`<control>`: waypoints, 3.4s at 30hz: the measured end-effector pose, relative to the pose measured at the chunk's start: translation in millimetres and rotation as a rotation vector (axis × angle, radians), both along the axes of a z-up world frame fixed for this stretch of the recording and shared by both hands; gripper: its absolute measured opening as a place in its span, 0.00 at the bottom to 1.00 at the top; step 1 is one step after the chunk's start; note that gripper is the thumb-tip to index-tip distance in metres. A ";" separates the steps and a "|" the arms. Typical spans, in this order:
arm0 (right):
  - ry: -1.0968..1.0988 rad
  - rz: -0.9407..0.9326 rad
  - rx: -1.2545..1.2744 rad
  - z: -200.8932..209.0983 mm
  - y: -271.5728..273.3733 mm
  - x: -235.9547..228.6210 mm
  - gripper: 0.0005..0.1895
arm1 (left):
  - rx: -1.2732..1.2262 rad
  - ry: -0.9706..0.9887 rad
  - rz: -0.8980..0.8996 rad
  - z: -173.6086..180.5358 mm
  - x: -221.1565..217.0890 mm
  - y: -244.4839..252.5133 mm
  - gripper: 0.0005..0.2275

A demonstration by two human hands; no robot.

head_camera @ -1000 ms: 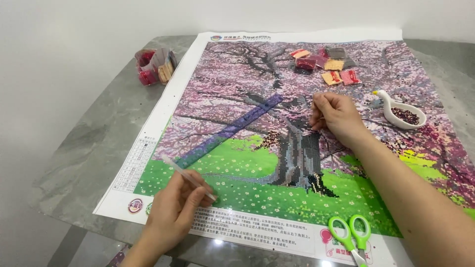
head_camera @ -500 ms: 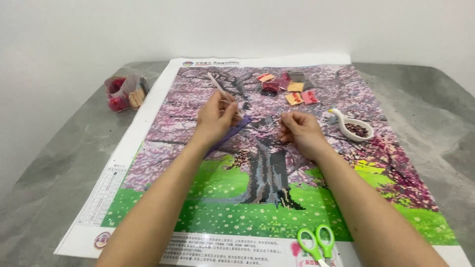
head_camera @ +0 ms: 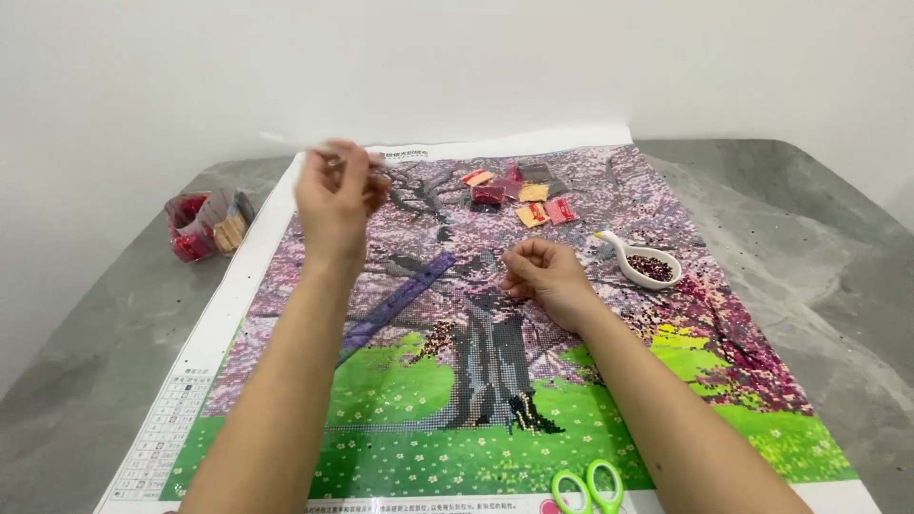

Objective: The person is using a purple ruler and a white stylus to align and straighten rows of small resin diamonds on a diamond painting canvas.

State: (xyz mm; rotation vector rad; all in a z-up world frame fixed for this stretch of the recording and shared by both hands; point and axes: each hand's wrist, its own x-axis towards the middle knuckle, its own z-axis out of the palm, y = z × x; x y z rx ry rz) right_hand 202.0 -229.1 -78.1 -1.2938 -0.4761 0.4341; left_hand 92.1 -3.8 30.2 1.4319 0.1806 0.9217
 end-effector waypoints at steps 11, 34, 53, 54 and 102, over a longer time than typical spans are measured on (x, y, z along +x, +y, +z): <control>0.074 0.057 -0.072 5.7 -4.8 4.0 0.03 | 0.149 -0.719 -0.108 82.3 -115.1 52.6 0.01; 0.017 -0.016 0.028 -7.5 -0.6 3.4 0.11 | 1.330 0.022 0.356 -70.4 15.1 64.6 0.06; -0.011 -0.060 0.001 -19.4 -3.1 9.2 0.10 | 1.231 -0.129 0.369 -56.5 -70.5 110.3 0.04; -0.029 -0.065 0.000 -21.7 -2.2 10.8 0.10 | 1.192 -0.056 0.380 -62.5 -80.0 125.2 0.04; -0.382 0.002 -0.369 -107.5 -52.9 90.3 0.09 | 0.748 0.479 0.018 -98.5 -256.3 40.7 0.07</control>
